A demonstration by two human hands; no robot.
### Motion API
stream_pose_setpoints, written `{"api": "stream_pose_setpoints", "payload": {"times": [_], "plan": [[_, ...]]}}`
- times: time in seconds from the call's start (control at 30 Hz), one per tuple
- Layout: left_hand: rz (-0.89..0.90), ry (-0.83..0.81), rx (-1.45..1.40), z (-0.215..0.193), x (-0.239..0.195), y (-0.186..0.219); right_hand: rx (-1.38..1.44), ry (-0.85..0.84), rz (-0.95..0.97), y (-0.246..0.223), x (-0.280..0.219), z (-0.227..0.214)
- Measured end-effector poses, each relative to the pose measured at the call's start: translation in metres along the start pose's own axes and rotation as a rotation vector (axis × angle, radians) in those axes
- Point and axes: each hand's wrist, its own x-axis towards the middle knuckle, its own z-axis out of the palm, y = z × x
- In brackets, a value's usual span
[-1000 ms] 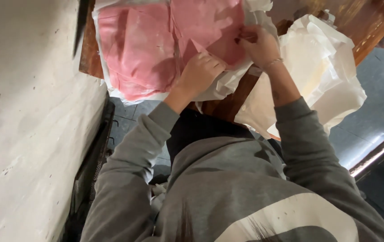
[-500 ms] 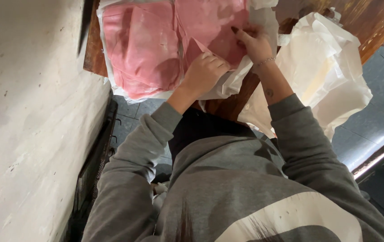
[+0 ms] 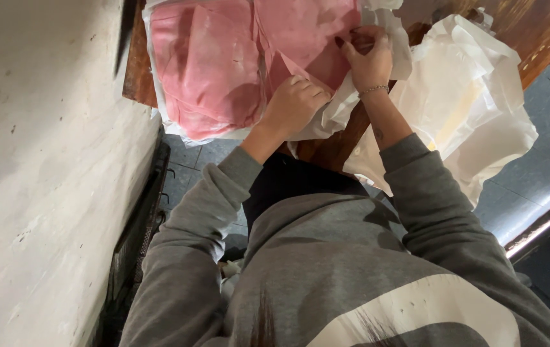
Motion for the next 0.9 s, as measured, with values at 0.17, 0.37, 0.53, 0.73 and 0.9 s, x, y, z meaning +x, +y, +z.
{"api": "stream_pose_setpoints", "payload": {"times": [0.17,0.37,0.53,0.73,0.9], "plan": [[0.005,0.004,0.005,-0.001,0.001,0.0,-0.006,0.002,0.038,0.015,0.006,0.002],[0.007,0.015,-0.009,-0.002,0.003,0.001,-0.065,-0.006,0.094,0.0,0.006,0.001],[-0.005,0.006,-0.001,-0.006,0.004,0.002,0.012,-0.054,0.207,0.021,0.012,0.005],[0.006,-0.007,-0.001,0.0,0.003,0.0,0.106,-0.015,0.093,0.01,0.013,0.01],[-0.004,-0.015,0.006,-0.005,0.005,0.001,0.176,-0.021,0.092,0.019,0.016,0.017]]}}
